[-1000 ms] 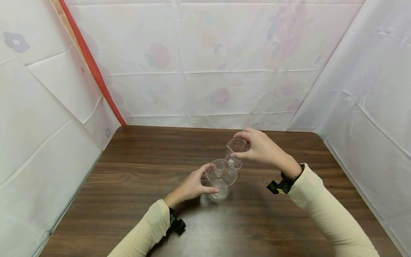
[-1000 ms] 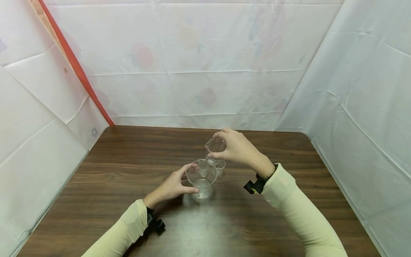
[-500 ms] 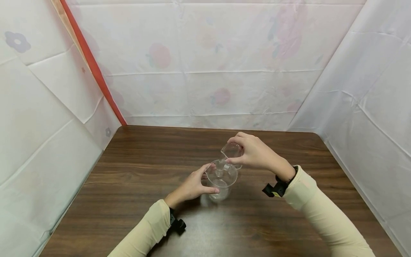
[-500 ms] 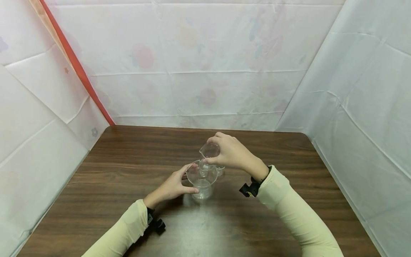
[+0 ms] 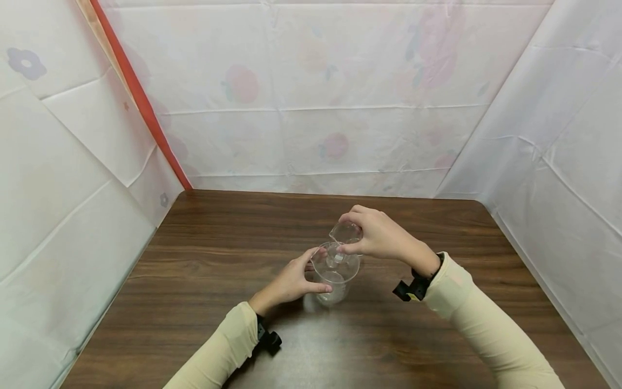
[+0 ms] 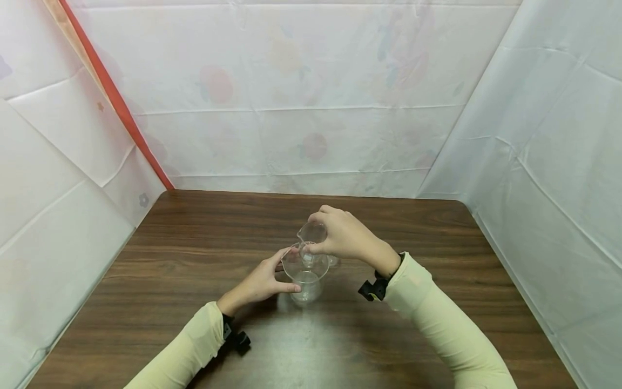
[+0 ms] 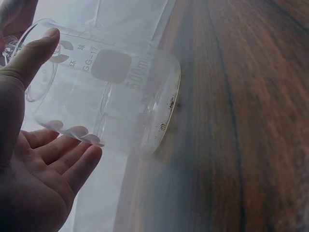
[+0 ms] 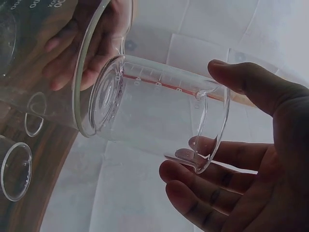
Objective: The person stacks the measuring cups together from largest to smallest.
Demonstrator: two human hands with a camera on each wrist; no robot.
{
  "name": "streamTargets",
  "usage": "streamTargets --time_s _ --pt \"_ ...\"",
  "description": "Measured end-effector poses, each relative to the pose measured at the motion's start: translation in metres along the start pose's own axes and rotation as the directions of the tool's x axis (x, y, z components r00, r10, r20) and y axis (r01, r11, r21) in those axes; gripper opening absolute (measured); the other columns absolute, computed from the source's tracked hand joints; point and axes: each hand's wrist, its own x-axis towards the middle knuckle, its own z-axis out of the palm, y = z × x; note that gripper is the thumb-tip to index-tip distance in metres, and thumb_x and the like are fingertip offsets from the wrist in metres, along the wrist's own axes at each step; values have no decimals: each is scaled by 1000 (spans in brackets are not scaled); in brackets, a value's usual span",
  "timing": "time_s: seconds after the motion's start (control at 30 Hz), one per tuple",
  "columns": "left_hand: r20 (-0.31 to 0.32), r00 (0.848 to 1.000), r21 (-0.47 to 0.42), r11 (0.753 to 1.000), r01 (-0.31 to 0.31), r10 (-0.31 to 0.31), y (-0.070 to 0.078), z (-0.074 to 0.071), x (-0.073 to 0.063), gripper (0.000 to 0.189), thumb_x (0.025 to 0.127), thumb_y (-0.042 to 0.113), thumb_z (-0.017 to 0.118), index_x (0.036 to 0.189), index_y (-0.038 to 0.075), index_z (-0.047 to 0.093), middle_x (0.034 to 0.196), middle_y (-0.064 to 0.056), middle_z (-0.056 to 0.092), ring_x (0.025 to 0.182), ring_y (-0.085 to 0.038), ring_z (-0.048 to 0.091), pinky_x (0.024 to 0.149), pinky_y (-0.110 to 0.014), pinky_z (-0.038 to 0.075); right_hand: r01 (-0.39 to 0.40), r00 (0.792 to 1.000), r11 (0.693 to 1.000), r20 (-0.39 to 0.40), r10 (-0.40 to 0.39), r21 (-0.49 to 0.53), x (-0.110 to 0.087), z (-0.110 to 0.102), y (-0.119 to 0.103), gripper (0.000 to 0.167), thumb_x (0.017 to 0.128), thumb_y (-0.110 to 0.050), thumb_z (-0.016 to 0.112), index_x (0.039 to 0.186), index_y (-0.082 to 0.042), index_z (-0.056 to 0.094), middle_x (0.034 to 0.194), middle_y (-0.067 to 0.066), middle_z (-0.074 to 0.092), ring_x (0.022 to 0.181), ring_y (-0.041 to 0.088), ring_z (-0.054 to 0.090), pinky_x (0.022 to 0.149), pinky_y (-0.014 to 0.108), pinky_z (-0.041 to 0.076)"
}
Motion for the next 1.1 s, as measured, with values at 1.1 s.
streamTargets --time_s 1.1 --pt "-18 1000 21 1000 5 -4 0 1 -2 92 77 35 83 149 7 35 146 -8 49 126 -29 56 103 -45 49 28 998 999 64 -26 -28 0 20 -7 48 77 -35 82 113 -8 67 98 4 60 70 7 50 60 20 44"
